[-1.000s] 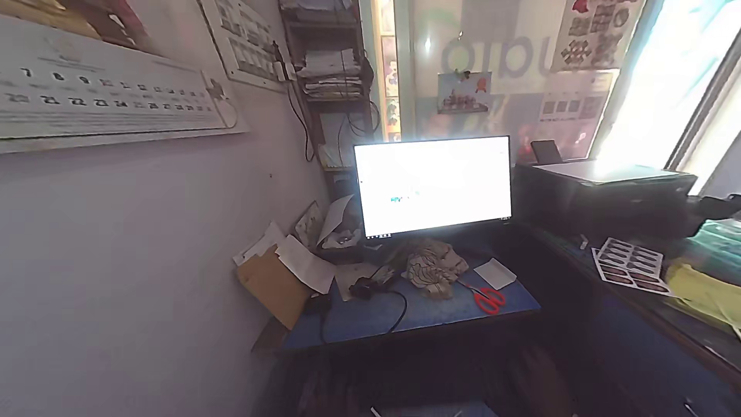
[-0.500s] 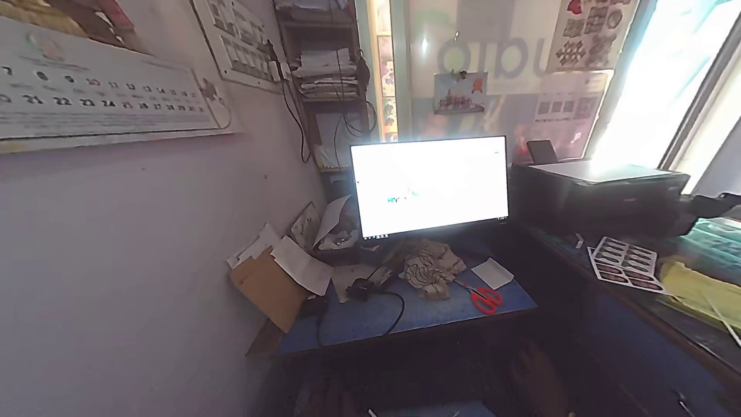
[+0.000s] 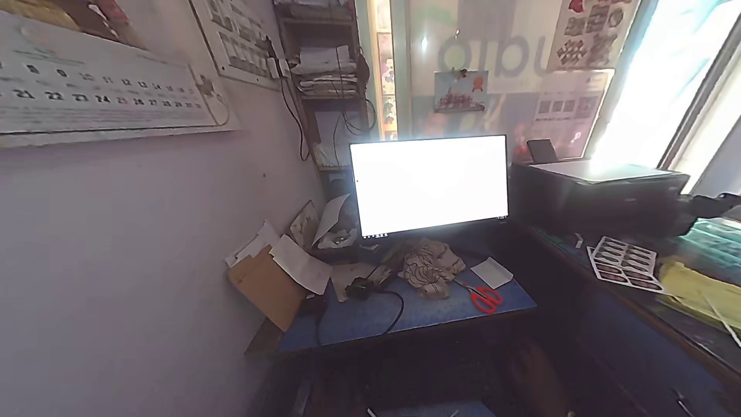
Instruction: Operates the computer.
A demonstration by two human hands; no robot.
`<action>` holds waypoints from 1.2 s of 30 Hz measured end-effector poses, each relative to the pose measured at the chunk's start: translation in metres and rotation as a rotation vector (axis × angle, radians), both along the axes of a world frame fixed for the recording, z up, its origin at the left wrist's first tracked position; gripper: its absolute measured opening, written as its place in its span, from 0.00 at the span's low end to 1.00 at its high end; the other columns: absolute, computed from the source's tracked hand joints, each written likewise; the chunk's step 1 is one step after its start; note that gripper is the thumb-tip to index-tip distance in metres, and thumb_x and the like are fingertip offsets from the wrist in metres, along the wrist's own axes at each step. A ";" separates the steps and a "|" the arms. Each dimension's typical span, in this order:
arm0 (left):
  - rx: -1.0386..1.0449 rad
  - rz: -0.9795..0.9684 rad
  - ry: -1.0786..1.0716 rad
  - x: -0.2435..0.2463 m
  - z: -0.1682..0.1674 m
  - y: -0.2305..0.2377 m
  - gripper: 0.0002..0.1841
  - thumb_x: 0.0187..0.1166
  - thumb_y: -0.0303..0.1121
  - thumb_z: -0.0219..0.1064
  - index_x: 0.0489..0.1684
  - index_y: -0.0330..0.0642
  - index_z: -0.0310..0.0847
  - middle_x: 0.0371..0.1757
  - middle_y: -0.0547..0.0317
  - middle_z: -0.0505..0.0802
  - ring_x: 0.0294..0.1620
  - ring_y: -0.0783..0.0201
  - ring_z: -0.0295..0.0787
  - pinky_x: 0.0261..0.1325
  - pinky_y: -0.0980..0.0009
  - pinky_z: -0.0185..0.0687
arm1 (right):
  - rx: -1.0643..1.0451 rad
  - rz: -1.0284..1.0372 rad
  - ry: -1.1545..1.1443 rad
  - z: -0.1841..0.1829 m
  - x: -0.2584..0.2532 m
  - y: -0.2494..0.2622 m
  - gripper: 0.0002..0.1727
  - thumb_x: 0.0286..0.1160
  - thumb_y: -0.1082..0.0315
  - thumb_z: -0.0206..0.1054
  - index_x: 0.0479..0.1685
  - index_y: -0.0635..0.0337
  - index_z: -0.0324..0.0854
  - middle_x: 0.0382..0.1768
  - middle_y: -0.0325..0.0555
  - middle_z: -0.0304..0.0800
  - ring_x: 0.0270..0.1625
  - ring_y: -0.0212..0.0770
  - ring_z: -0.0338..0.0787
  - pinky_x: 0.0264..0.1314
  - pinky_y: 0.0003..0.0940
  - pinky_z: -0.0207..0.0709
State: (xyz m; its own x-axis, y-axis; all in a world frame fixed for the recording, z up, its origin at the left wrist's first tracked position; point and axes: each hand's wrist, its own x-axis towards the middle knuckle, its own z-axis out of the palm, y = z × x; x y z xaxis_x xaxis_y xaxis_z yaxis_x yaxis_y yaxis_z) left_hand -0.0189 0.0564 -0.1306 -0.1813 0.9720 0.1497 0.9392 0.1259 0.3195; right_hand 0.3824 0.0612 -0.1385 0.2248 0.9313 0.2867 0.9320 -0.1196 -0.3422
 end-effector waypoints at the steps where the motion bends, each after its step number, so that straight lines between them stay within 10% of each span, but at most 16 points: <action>1: -0.045 -0.032 0.016 0.003 0.010 -0.001 0.31 0.87 0.52 0.54 0.79 0.38 0.77 0.86 0.24 0.68 0.87 0.27 0.61 0.85 0.36 0.60 | -0.008 -0.001 0.008 0.001 -0.001 -0.001 0.25 0.80 0.58 0.65 0.73 0.58 0.83 0.78 0.64 0.77 0.82 0.64 0.76 0.84 0.57 0.68; 9: -0.319 -0.093 0.133 0.020 0.030 0.014 0.37 0.86 0.69 0.41 0.88 0.63 0.68 0.91 0.32 0.63 0.87 0.23 0.61 0.80 0.24 0.54 | -0.015 0.015 0.031 -0.003 0.002 0.001 0.26 0.80 0.56 0.64 0.74 0.58 0.83 0.81 0.63 0.74 0.82 0.63 0.76 0.84 0.56 0.70; 15: -0.169 -0.055 0.058 0.006 0.018 0.009 0.35 0.86 0.65 0.47 0.79 0.51 0.80 0.82 0.38 0.79 0.79 0.34 0.78 0.76 0.33 0.71 | 0.021 0.013 0.032 -0.005 0.003 0.001 0.25 0.80 0.58 0.64 0.74 0.58 0.83 0.80 0.62 0.76 0.82 0.62 0.76 0.84 0.56 0.69; 27: 0.241 0.017 0.092 -0.040 -0.063 0.013 0.35 0.88 0.61 0.47 0.76 0.42 0.81 0.86 0.39 0.74 0.84 0.40 0.72 0.84 0.44 0.68 | 0.040 0.034 -0.020 -0.015 0.007 0.004 0.24 0.78 0.58 0.64 0.71 0.57 0.85 0.78 0.61 0.78 0.81 0.62 0.77 0.83 0.57 0.70; 36: -0.016 0.095 -0.192 -0.028 -0.007 0.003 0.30 0.86 0.47 0.58 0.75 0.27 0.75 0.76 0.29 0.81 0.80 0.37 0.76 0.82 0.43 0.70 | 0.047 0.035 -0.010 -0.013 0.004 0.001 0.23 0.79 0.59 0.64 0.69 0.61 0.86 0.78 0.64 0.78 0.80 0.64 0.78 0.83 0.58 0.70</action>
State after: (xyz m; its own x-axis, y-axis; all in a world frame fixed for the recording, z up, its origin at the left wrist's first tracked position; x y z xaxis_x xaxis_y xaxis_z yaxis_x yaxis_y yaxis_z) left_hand -0.0471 0.0591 -0.1376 -0.2961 0.9511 0.0883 0.8449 0.2177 0.4885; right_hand 0.3860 0.0620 -0.1511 0.1889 0.9241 0.3322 0.9388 -0.0707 -0.3371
